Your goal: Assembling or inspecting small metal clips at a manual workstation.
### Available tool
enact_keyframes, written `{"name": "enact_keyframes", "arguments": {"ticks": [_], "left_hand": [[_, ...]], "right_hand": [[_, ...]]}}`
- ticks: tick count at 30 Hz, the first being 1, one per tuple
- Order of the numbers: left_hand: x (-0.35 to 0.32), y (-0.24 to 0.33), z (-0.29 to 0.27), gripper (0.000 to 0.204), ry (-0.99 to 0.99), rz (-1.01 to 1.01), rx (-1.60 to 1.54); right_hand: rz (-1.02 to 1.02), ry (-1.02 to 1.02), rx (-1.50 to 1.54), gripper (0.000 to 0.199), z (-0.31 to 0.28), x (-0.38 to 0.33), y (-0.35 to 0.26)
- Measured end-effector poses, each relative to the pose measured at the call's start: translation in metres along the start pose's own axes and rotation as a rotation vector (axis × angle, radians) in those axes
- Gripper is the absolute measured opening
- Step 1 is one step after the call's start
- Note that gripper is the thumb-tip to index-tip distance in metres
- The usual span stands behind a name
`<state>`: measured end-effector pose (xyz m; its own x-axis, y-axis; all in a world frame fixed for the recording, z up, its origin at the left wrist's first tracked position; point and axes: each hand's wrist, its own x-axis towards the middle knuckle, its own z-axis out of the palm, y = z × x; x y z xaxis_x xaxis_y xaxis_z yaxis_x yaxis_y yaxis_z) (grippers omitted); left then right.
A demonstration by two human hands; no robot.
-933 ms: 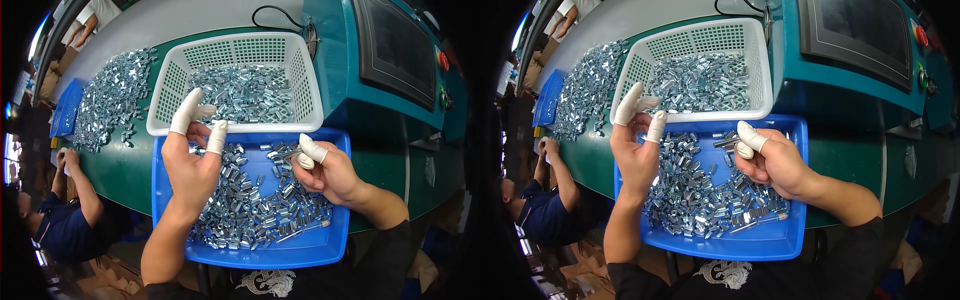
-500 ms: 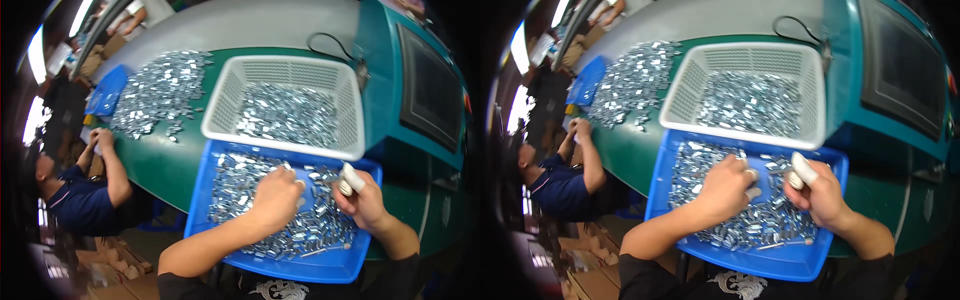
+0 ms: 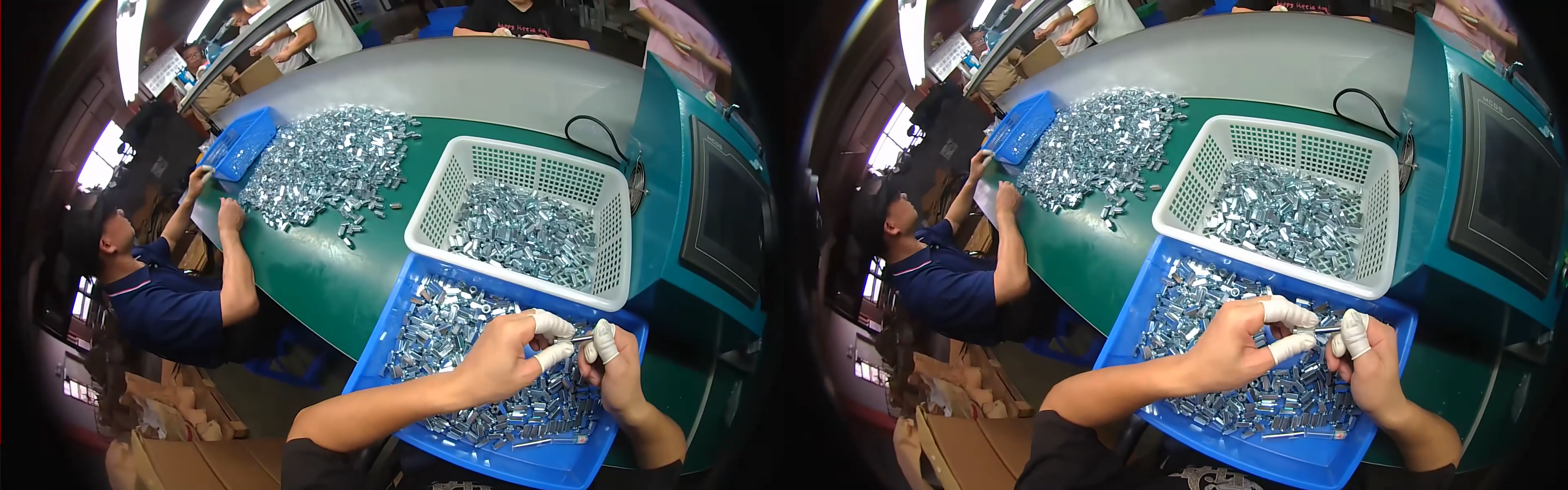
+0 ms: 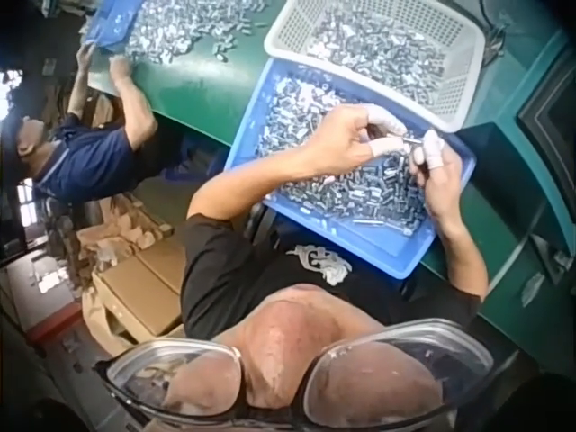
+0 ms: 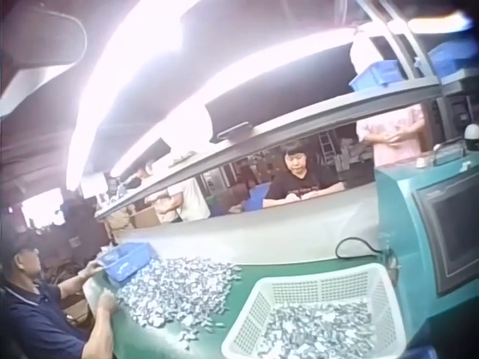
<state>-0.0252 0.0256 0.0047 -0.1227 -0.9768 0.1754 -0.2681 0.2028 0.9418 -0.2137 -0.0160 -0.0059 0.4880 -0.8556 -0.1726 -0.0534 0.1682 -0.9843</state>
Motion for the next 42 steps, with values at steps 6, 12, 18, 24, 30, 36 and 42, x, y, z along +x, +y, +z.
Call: {"name": "enact_keyframes", "arguments": {"ticks": [6,12,18,24,30,36,42], "left_hand": [[-0.003,-0.005,0.005,0.02,0.009,-0.123,-0.198],[-0.006,-0.005,0.008,0.014,0.08,0.249,0.099],[-0.005,-0.008,0.012,0.014,0.081,0.19,-0.03],[-0.005,-0.001,0.011,0.02,0.088,0.246,0.078],[-0.004,0.002,-0.001,0.031,-0.084,-0.15,0.043],[0.002,0.007,0.012,0.016,0.156,0.327,0.381],[0.006,0.005,0.011,0.023,0.112,0.419,0.305]], "right_hand": [[0.024,-0.076,-0.022,0.043,0.0,-0.002,-0.002],[-0.032,-0.091,-0.044,0.042,-0.001,-0.006,-0.001],[0.063,-0.159,0.043,0.041,-0.004,-0.004,-0.001],[0.071,-0.158,0.049,0.038,0.001,-0.005,-0.005],[-0.076,-0.048,0.032,0.038,0.001,-0.011,-0.002],[0.078,-0.151,0.041,0.04,0.0,-0.004,-0.012],[0.434,-0.391,0.514,0.043,-0.014,0.01,-0.004]]}}
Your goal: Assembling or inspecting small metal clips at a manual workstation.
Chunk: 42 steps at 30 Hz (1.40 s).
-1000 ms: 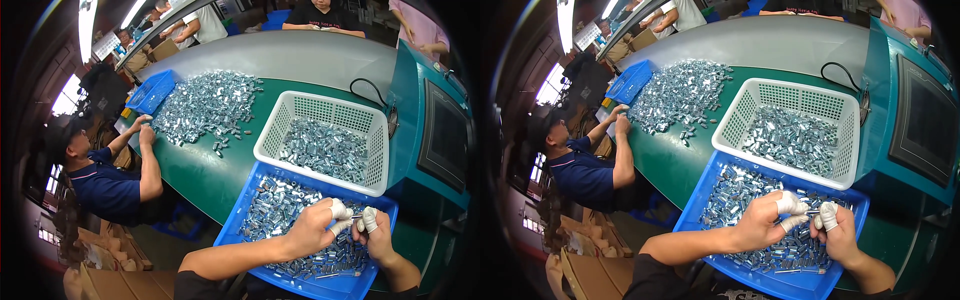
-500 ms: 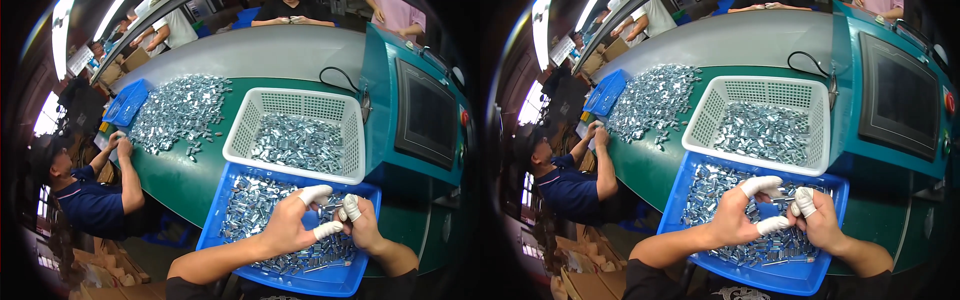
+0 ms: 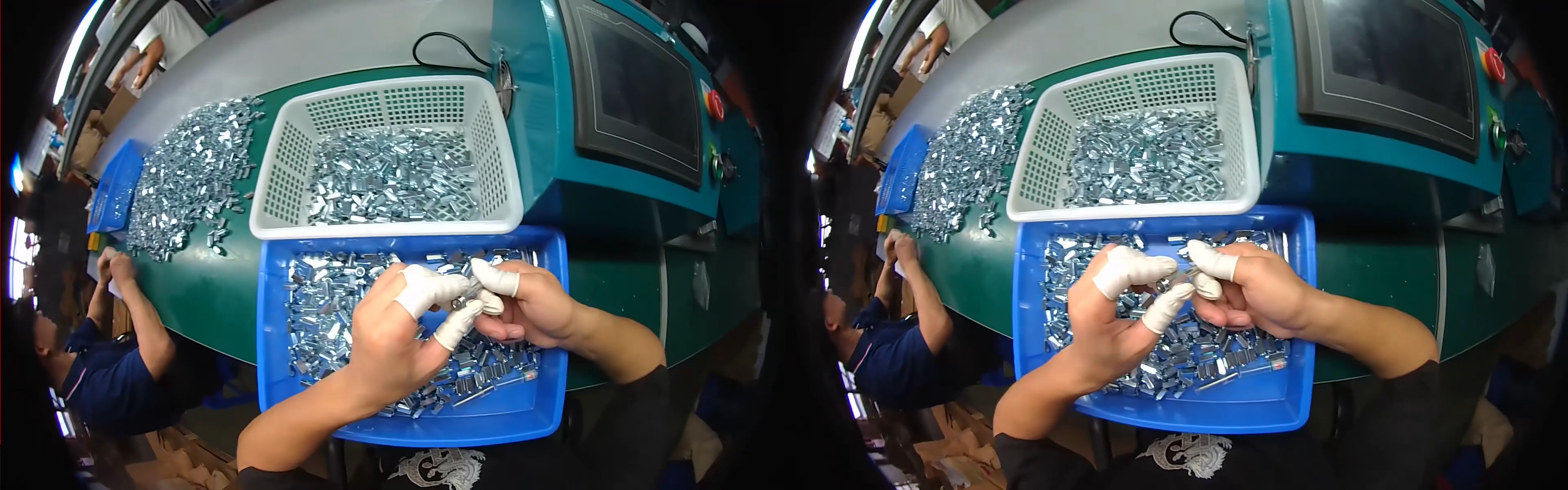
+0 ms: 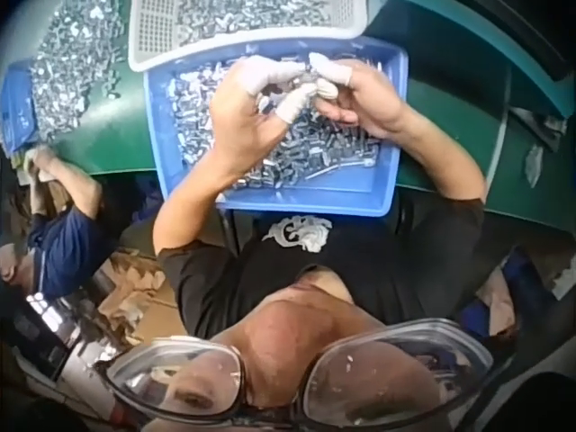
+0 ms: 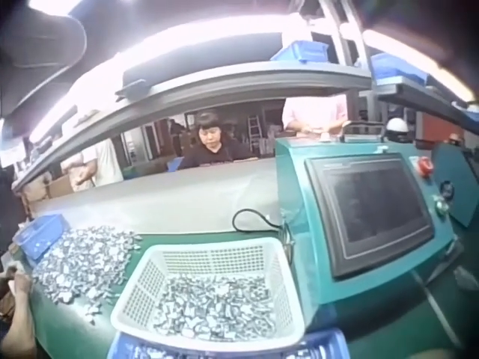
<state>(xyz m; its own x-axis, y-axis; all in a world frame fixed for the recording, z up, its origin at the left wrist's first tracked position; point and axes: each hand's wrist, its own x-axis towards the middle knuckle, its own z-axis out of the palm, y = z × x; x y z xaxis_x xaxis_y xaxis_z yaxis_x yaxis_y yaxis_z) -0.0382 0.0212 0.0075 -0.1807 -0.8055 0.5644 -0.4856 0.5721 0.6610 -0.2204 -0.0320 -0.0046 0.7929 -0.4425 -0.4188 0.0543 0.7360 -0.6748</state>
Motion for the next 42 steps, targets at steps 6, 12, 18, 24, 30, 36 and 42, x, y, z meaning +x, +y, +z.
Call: {"name": "enact_keyframes", "arguments": {"ticks": [6,12,18,24,30,36,42], "left_hand": [[0.0,0.002,-0.003,0.023,0.014,0.029,-0.04],[0.003,-0.002,-0.008,0.022,-0.006,0.028,0.017],[0.017,-0.046,-0.02,0.027,0.309,-0.317,0.034],[0.004,-0.031,-0.019,0.012,-0.106,-0.16,0.441],[-0.014,-0.033,-0.007,0.017,-0.435,-0.286,0.757],[-0.019,-0.039,-0.005,0.011,-0.4,-0.236,0.68],[-0.018,-0.042,-0.004,0.018,-0.403,-0.184,0.623]], "right_hand": [[0.085,-0.064,0.012,0.044,0.003,-0.002,0.001],[-0.004,0.044,-0.004,0.045,0.004,-0.001,0.002],[-0.188,0.275,-0.002,0.047,0.005,0.001,-0.001],[-0.246,0.257,-0.063,0.045,0.002,0.002,0.0],[-0.255,0.273,-0.157,0.047,0.007,-0.003,0.002],[-0.292,0.258,-0.191,0.045,0.005,-0.001,0.006],[-0.27,0.301,-0.186,0.046,0.009,-0.002,0.003]]}}
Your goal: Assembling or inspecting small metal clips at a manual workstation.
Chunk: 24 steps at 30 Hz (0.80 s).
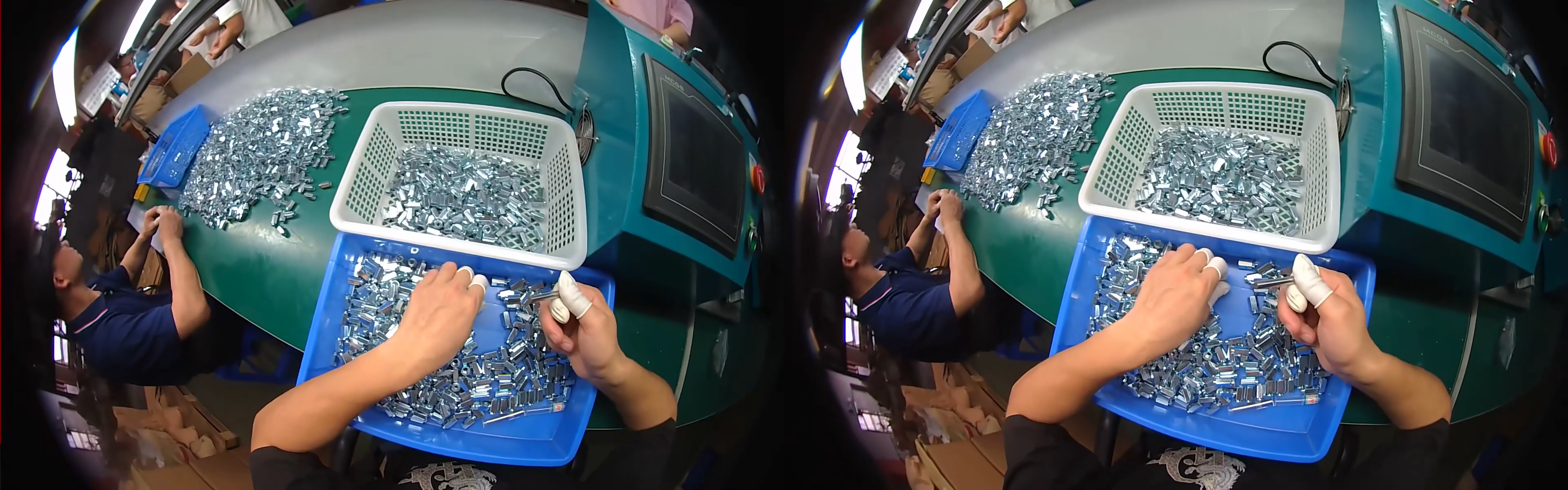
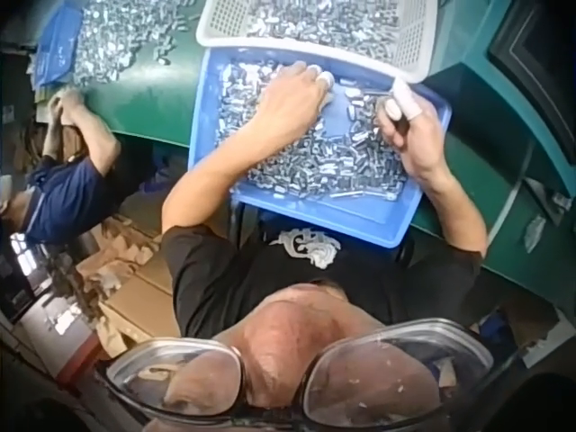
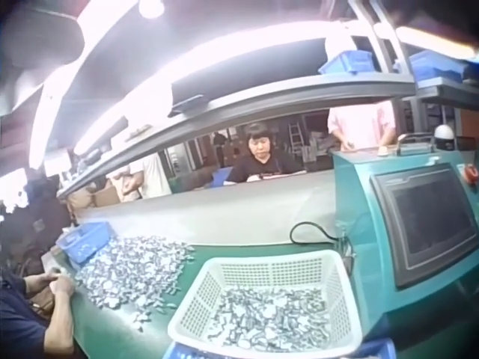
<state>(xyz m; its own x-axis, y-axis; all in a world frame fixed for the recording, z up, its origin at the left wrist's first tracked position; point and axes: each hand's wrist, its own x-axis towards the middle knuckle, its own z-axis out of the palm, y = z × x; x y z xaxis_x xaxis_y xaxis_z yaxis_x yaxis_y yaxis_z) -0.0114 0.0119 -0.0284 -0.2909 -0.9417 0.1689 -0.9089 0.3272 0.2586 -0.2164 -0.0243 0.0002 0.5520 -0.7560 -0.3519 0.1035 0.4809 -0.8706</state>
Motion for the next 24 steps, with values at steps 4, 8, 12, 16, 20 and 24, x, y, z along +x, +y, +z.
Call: {"name": "enact_keyframes", "arguments": {"ticks": [4,8,12,16,20,24], "left_hand": [[0.0,0.004,-0.001,0.017,0.03,-0.011,-0.264],[0.002,0.007,-0.012,0.021,0.095,-0.039,-0.481],[0.006,0.012,-0.029,0.019,-0.019,-0.429,-1.118],[0.0,0.015,-0.02,0.019,0.053,-0.316,-1.342],[-0.002,0.024,-0.024,0.022,0.07,-0.271,-1.278],[-0.002,0.025,-0.026,0.021,-0.04,-0.359,-1.273]], "right_hand": [[-0.031,-0.005,-0.016,0.045,0.0,0.002,0.003],[-0.066,0.001,-0.063,0.043,-0.002,0.001,0.004],[-0.123,0.047,-0.108,0.043,-0.002,0.001,0.007],[-0.19,0.109,-0.212,0.042,0.001,-0.001,0.008],[-0.229,0.113,-0.275,0.04,0.003,-0.002,0.009],[-0.248,0.065,-0.313,0.039,0.004,-0.004,0.01]]}}
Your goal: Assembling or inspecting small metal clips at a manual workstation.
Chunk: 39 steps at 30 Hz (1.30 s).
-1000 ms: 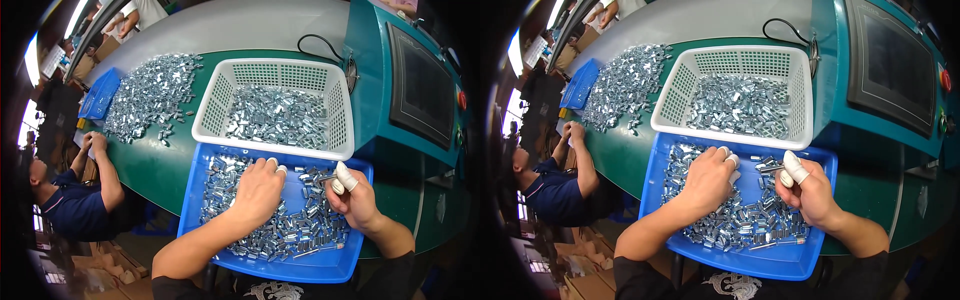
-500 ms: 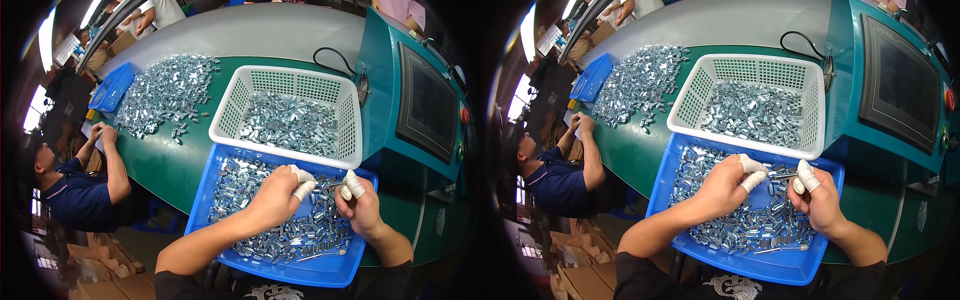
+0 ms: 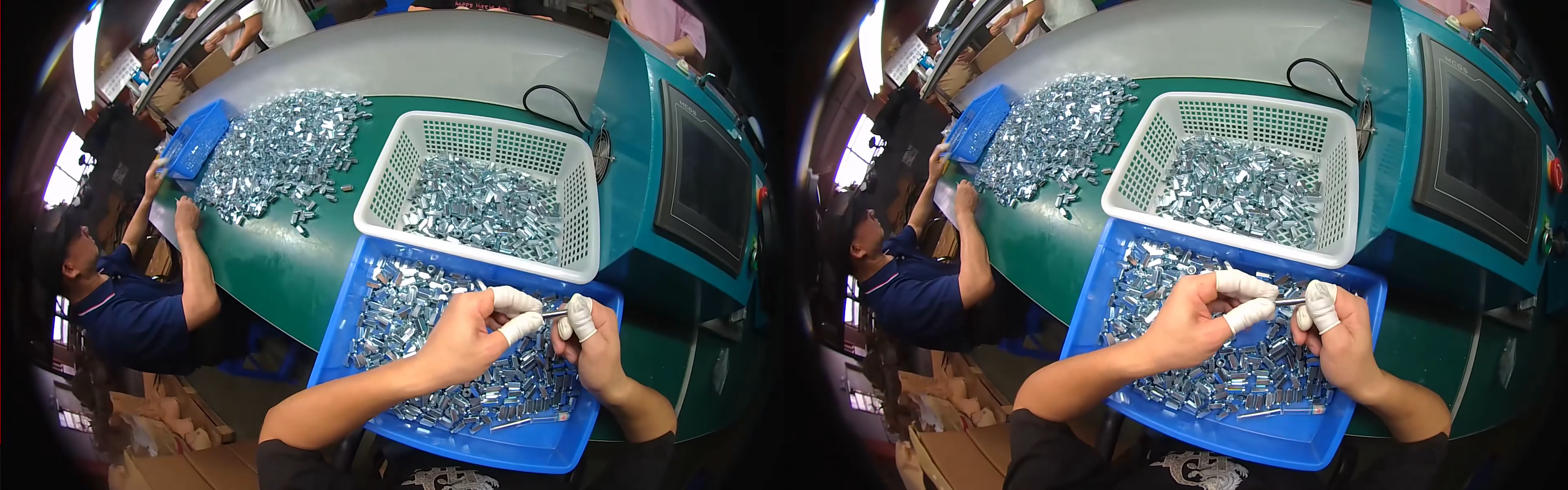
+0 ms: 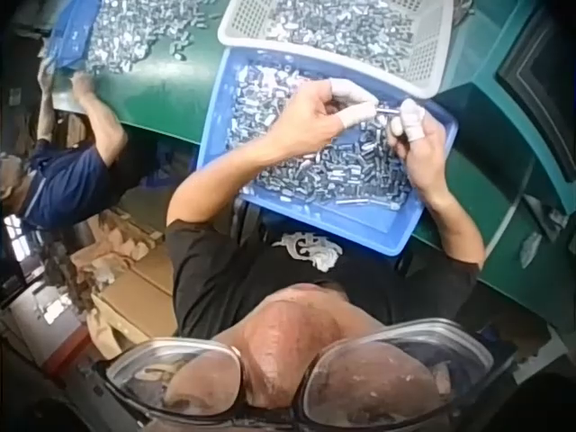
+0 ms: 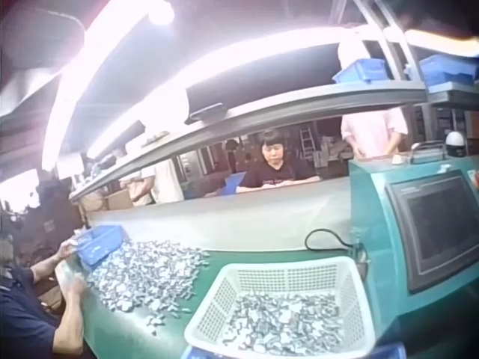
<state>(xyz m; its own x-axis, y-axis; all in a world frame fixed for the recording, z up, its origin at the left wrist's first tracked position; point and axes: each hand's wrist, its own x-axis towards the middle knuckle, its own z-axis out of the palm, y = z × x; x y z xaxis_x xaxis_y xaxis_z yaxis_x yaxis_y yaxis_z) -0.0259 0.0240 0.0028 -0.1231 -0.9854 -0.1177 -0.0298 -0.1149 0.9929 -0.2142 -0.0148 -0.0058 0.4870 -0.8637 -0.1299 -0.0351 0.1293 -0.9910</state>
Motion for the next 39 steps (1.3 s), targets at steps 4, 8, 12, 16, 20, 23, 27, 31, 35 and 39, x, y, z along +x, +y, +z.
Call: {"name": "enact_keyframes", "arguments": {"ticks": [4,8,12,16,20,23,27,31,35,39], "left_hand": [[-0.002,-0.003,0.002,0.018,0.011,0.077,-0.006],[0.001,-0.009,0.001,0.014,0.096,0.558,0.403],[-0.003,-0.008,0.005,0.015,0.112,0.498,0.389],[-0.005,-0.009,0.012,0.016,0.097,0.178,0.015],[-0.003,-0.013,0.012,0.019,0.187,0.518,0.315],[-0.002,-0.013,0.011,0.021,0.216,0.671,0.45],[0.002,-0.015,0.011,0.022,0.181,0.755,0.465],[-0.005,-0.011,0.012,0.014,0.051,0.272,0.049],[-0.003,-0.009,0.011,0.016,0.137,0.52,0.436],[0.005,-0.009,0.009,0.022,0.169,0.816,0.67]], "right_hand": [[-0.004,-0.033,-0.034,0.038,0.001,-0.003,-0.004],[0.048,-0.056,-0.013,0.039,0.001,-0.003,-0.005],[0.022,-0.066,-0.062,0.038,-0.001,-0.004,-0.003],[0.035,-0.076,0.004,0.038,0.0,-0.002,-0.004],[0.045,-0.084,-0.004,0.038,0.0,-0.003,-0.003],[0.06,-0.092,0.015,0.038,0.0,-0.004,-0.002],[0.083,-0.057,0.038,0.037,0.0,-0.007,-0.003],[-0.026,-0.099,-0.02,0.036,0.003,-0.006,-0.004],[-0.072,-0.102,-0.036,0.039,0.003,-0.003,-0.005],[0.098,-0.172,0.065,0.045,-0.004,0.0,-0.003]]}}
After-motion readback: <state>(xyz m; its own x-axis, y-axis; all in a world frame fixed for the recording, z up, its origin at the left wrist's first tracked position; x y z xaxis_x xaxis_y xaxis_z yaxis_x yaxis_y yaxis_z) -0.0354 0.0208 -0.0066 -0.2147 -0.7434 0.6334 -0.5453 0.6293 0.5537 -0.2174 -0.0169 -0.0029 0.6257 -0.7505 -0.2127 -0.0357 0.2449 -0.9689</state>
